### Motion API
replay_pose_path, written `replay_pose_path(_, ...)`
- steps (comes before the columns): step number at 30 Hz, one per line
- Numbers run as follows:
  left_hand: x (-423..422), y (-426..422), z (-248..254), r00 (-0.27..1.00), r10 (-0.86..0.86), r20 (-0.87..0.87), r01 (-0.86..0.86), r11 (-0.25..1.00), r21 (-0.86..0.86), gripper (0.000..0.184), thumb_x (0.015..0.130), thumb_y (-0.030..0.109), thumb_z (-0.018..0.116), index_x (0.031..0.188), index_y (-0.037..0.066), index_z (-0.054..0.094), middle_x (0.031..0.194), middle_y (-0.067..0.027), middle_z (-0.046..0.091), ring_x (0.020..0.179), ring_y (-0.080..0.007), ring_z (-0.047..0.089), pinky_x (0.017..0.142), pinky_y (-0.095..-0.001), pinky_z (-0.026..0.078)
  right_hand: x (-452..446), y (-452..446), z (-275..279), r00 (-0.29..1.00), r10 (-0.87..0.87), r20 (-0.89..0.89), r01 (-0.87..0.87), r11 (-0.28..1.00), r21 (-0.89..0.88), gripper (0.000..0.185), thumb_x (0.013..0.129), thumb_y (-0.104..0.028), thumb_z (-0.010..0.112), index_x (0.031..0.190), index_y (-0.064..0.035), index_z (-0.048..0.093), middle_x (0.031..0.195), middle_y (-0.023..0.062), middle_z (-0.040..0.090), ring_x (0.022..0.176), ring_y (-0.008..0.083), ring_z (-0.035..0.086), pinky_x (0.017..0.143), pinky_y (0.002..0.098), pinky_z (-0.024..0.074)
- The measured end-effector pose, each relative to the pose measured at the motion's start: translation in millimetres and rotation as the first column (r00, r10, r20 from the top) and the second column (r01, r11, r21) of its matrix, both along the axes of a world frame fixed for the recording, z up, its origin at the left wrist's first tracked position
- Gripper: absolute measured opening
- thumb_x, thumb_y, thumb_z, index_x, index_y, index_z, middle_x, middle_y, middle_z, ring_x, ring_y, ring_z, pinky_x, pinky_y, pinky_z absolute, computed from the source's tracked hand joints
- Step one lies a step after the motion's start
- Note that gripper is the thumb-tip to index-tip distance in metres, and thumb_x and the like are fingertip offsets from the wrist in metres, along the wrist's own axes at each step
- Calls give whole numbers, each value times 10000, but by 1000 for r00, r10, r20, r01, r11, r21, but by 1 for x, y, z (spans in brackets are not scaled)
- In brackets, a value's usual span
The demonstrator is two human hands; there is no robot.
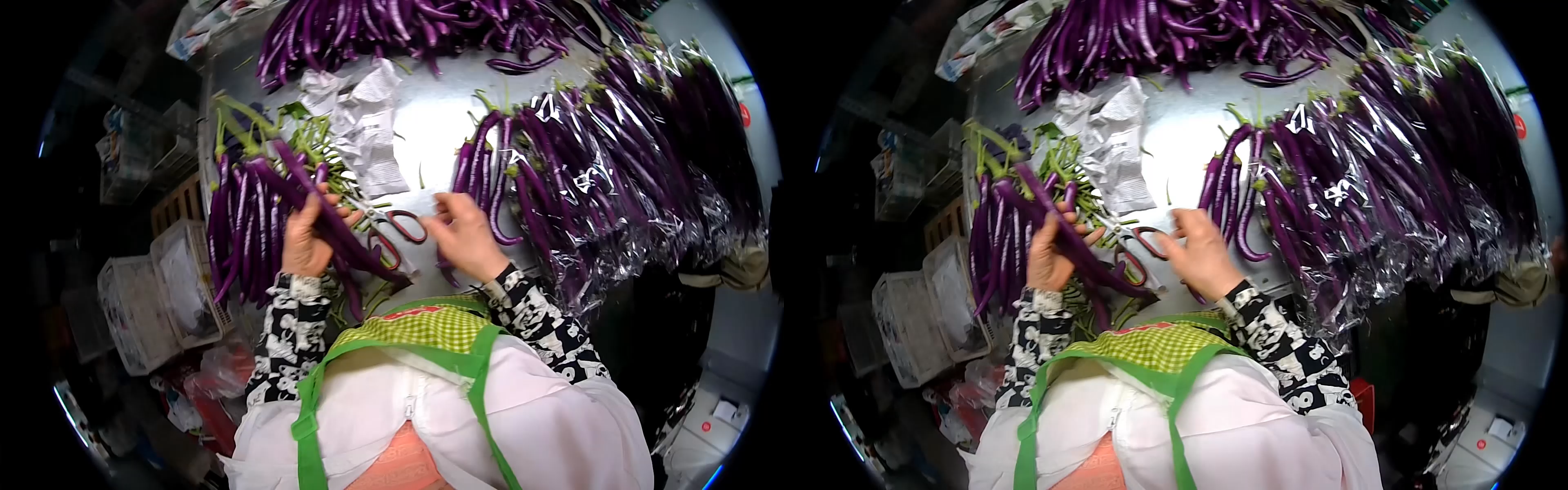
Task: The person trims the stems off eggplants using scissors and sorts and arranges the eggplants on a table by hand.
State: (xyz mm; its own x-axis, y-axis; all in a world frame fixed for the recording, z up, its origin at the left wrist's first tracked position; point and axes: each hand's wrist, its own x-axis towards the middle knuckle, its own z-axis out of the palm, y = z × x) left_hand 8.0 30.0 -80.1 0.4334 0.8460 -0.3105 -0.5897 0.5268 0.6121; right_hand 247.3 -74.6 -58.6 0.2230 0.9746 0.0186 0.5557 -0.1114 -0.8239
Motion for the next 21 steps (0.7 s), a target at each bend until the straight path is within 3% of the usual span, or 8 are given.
replay_pose_path(2, -8, 3, 21, 999, -14, 42, 14, 1000, -7, 353, 980, 318, 533, 1267, 113, 517, 936, -22, 644, 802, -238, 665, 894, -562, 513, 41, -11, -15, 953, -145, 265, 177, 979, -104, 456, 809, -225, 713, 1133, 55, 556, 996, 223, 601, 900, 324, 624, 782, 394, 511)
replay_pose_path(3, -9, 5, 24, 999, -12, 49, 13, 1000, -21, 384, 1003, 324, 485, 1322, 111, 467, 944, -32, 635, 779, -211, 662, 793, -479, 571, 56, -16, -21, 875, -163, 456, 246, 961, -128, 457, 806, -246, 707, 1106, 66, 561, 1008, 252, 600, 902, 371, 625, 804, 430, 507)
replay_pose_path(7, -4, 19, 20, 952, -173, 254, 190, 981, -44, 406, 1011, 286, 476, 1374, 114, 417, 961, -62, 629, 723, -202, 659, 624, -367, 580, 74, -18, -59, 846, -173, 505, 412, 813, -412, 501, 785, -295, 723, 1063, 77, 533, 1024, 305, 588, 1015, 444, 575, 902, 478, 458)
replay_pose_path(11, 19, 12, 15, 973, -216, 76, 222, 972, -76, 502, 938, 197, 614, 1388, 109, 413, 962, -105, 649, 760, -217, 654, 668, -394, 567, 70, -15, -93, 870, -481, 107, 484, 792, -372, 584, 778, -258, 746, 1136, 136, 505, 1048, 275, 616, 980, 356, 614, 875, 390, 480)
replay_pose_path(13, 24, 8, 9, 964, -266, 22, 266, 963, -49, 520, 931, 181, 622, 1398, 103, 406, 980, -108, 646, 796, -225, 653, 692, -399, 567, 64, -15, -61, 789, -425, -444, 236, 876, -420, 488, 799, -222, 701, 1116, 115, 546, 980, 214, 648, 911, 283, 629, 825, 356, 488)
replay_pose_path(15, 25, 9, 2, 956, -287, 54, 290, 956, -46, 531, 925, 170, 629, 1400, 98, 403, 1004, -115, 638, 820, -235, 652, 721, -413, 571, 49, -17, -32, 948, -314, -61, 286, 917, -278, 387, 820, -195, 647, 1084, 81, 583, 909, 165, 658, 845, 244, 626, 781, 359, 492)
replay_pose_path(18, 29, 10, -2, 965, -263, -18, 262, 964, -50, 517, 928, 231, 628, 1375, 56, 434, 1117, -139, 618, 945, -278, 638, 860, -475, 549, 11, -24, -21, 973, -201, -112, 182, 970, -161, 304, 828, -178, 614, 1029, 38, 538, 904, 193, 613, 834, 298, 604, 769, 396, 482)
replay_pose_path(21, 44, 7, 5, 968, -231, 99, 247, 948, -201, 434, 881, 216, 696, 1254, 66, 532, 1070, -154, 629, 947, -314, 658, 858, -520, 560, -28, -29, 12, 969, 202, -140, -205, 979, -7, 476, 825, -166, 642, 1202, 60, 458, 1015, 254, 506, 966, 422, 521, 868, 462, 437)
